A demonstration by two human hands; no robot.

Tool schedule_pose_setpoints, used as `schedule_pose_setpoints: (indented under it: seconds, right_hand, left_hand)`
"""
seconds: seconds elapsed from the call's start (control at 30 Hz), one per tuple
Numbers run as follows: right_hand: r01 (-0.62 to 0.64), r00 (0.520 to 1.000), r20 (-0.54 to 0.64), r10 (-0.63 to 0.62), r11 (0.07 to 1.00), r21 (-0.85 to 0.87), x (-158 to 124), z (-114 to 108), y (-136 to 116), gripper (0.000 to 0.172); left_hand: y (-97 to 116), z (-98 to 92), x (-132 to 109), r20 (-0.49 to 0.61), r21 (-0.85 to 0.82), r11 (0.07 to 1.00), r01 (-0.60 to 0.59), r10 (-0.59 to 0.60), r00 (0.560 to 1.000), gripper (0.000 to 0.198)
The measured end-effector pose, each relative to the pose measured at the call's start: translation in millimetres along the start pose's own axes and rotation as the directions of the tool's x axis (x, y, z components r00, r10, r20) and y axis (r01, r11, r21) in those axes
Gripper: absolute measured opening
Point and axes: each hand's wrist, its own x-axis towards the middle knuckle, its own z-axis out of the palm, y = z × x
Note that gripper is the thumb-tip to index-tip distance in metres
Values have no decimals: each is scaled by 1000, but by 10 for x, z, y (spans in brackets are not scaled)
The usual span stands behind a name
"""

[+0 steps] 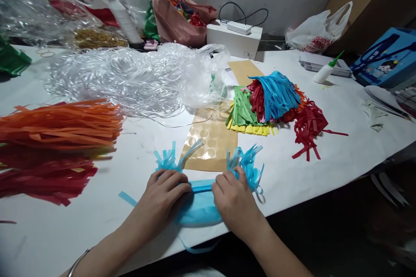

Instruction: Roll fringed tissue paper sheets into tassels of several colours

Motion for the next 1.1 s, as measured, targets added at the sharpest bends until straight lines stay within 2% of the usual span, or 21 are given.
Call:
schedule_pose_setpoints:
  seconds: [0.13,0.3,0.53,0.63,0.77,0.87,0.97,1.1]
  right_hand:
    - [-59,997,-54,61,998,33,-92,-55,100,20]
    - [-195,980,-26,197,979,62,-115,-37,82,19]
    - [-323,946,18,323,946,7,2,-18,30,13]
    - [-343,939,-5,343,939,7,63,-34,28,13]
    - [-223,975,-25,223,975,-14,84,-60,-8,23]
    - [-92,996,-5,92,995,-27,69,-61,-41,24]
    - [-15,1000,23,17,998,-53,81,-51,-51,19]
    - [92,994,65,-84,986,-140,165,-51,-47,19]
  left_hand:
    - [-10,-39,-27,10,-42,996,75,-74,997,22]
    - [45,-59,2,47,-22,990,142,-141,989,24]
    - [164,-49,180,128,205,949,241,-270,954,20]
    - [165,-49,200,110,273,947,171,-208,972,19]
    - [145,-57,148,81,265,962,-58,37,996,20]
    - [134,-29,144,82,306,941,-142,123,989,18]
    - [104,25,210,87,241,962,-130,112,990,21]
    - [11,31,309,84,125,992,-14,4,996,18]
